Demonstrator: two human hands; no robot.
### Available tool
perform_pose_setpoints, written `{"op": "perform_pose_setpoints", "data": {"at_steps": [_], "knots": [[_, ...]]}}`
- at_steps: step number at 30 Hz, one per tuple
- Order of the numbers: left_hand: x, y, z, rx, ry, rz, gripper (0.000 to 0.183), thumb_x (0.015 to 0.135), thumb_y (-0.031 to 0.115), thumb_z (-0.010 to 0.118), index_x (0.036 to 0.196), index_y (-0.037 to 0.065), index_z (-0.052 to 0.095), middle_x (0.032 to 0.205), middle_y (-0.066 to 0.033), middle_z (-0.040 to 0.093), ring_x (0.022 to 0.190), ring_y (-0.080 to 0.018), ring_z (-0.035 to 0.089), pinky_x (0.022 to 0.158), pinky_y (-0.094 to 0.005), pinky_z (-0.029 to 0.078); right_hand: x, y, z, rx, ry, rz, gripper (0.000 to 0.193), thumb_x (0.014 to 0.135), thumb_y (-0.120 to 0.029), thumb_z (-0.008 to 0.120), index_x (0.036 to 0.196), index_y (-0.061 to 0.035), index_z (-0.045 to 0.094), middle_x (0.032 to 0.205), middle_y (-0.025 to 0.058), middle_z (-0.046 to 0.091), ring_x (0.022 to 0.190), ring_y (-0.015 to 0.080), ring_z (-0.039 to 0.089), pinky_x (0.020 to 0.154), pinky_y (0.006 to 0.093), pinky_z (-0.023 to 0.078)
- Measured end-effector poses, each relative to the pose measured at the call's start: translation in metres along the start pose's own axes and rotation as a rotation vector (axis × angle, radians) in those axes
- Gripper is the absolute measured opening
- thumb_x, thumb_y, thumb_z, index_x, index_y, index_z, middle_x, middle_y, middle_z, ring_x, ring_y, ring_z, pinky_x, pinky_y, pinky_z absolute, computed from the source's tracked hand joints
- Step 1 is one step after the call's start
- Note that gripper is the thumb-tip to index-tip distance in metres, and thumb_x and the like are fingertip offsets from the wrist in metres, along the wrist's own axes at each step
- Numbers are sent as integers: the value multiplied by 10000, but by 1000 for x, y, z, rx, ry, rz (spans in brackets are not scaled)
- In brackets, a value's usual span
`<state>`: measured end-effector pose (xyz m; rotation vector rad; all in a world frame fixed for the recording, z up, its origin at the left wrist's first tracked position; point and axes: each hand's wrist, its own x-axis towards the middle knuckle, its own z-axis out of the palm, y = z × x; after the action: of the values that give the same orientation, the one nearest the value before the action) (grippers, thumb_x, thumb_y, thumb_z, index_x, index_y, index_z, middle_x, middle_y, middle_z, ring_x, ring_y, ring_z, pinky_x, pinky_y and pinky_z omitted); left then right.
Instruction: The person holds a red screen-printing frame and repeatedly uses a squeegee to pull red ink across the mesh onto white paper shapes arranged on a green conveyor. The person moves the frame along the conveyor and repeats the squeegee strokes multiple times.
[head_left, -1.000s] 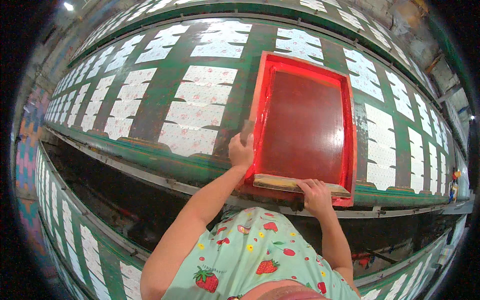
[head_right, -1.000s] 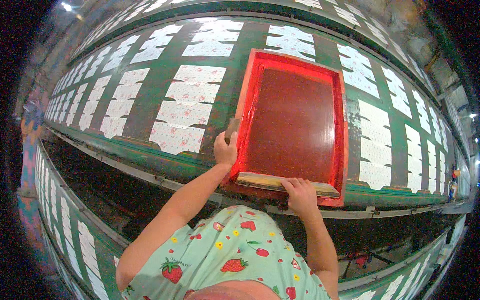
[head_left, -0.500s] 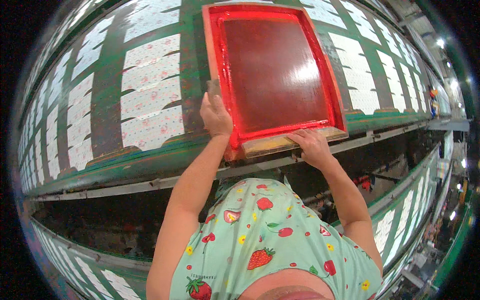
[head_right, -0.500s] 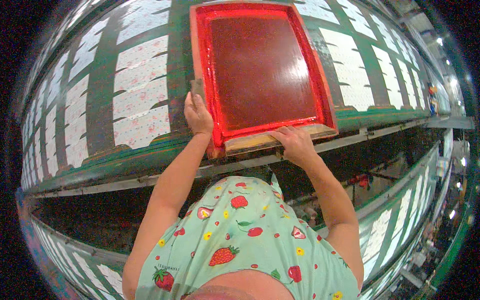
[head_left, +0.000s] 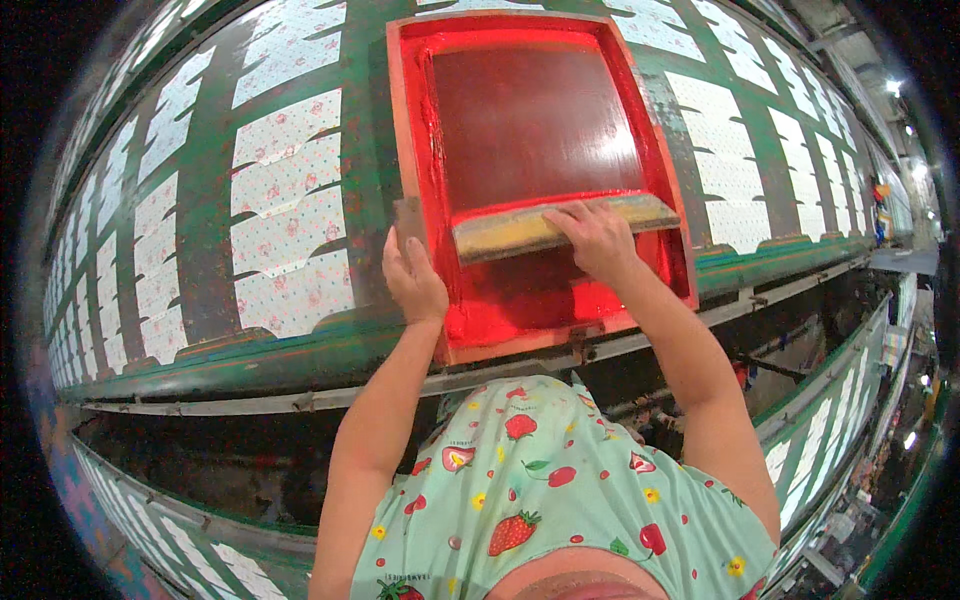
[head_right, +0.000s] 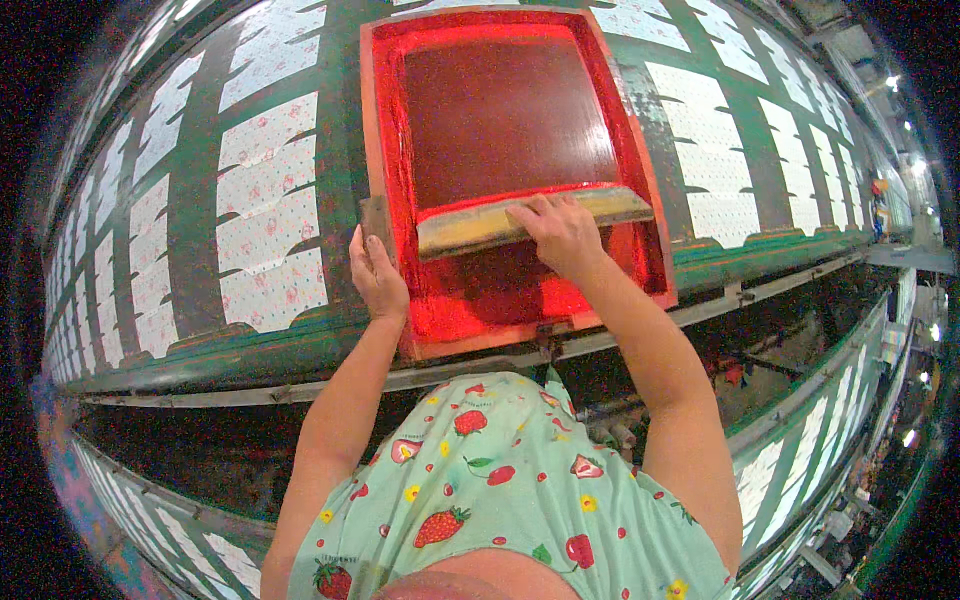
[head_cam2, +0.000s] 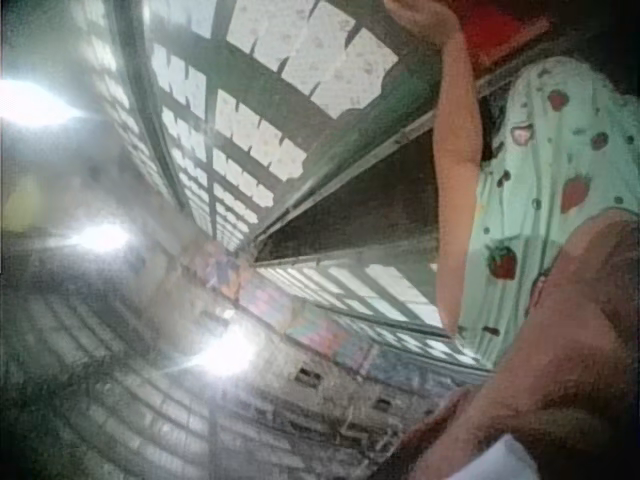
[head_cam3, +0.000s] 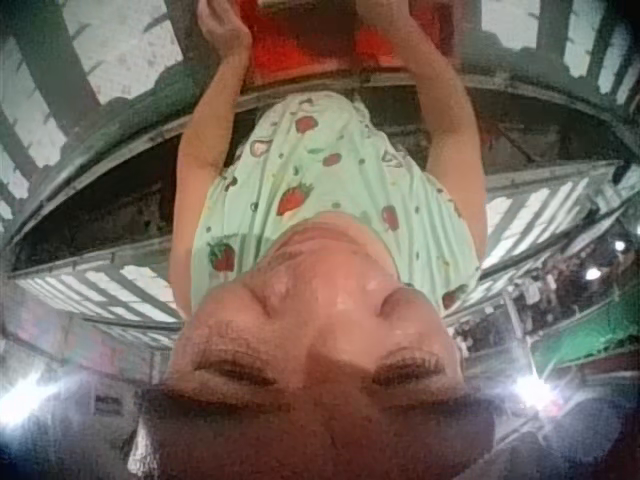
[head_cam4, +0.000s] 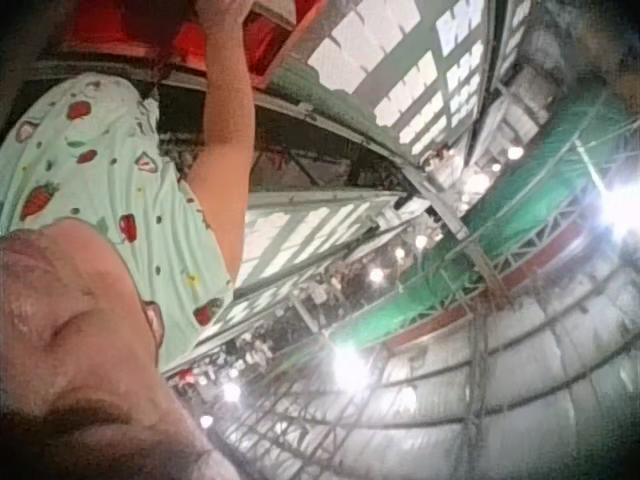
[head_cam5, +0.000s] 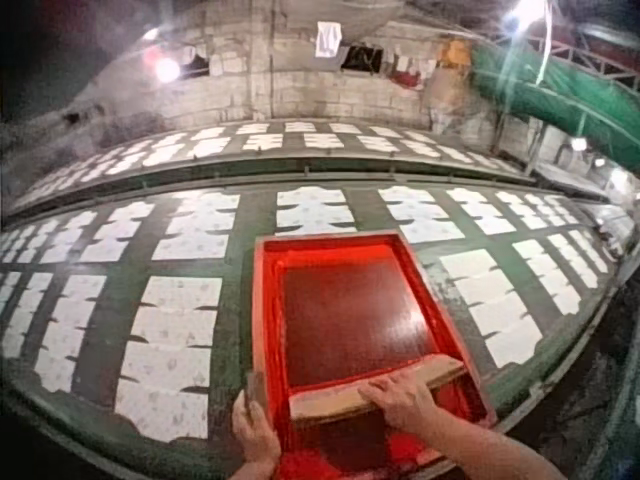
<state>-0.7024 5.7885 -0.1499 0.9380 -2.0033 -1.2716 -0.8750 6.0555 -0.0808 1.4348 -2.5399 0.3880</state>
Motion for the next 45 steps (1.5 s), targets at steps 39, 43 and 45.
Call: {"op": "perform_pose_setpoints", "data": {"at_steps": [39,43,45], "knots": [[2,31,7,196,17,11,512,1196,315,510,1537,-63,564,1450,-219,656,1338,-353,629,1182,-456,461,329,218,50,-12,-425,-19,491,821,-66,631,1274,-114,815,1190,206,810,1170,423,753,1013,569,603],[2,26,7,180,43,-9,480,1176,268,560,1519,-67,583,1423,-240,690,1290,-342,682,1115,-447,521,270,178,26,12,-475,-43,425,832,-88,659,1217,-154,826,1182,167,817,1139,417,764,997,569,618],[2,22,6,192,54,7,468,1177,261,558,1508,-68,589,1419,-250,693,1281,-369,687,1110,-457,524,236,153,14,12,-498,-15,349,844,-104,669,1155,-138,823,1150,185,814,1117,422,767,984,579,616]]}}
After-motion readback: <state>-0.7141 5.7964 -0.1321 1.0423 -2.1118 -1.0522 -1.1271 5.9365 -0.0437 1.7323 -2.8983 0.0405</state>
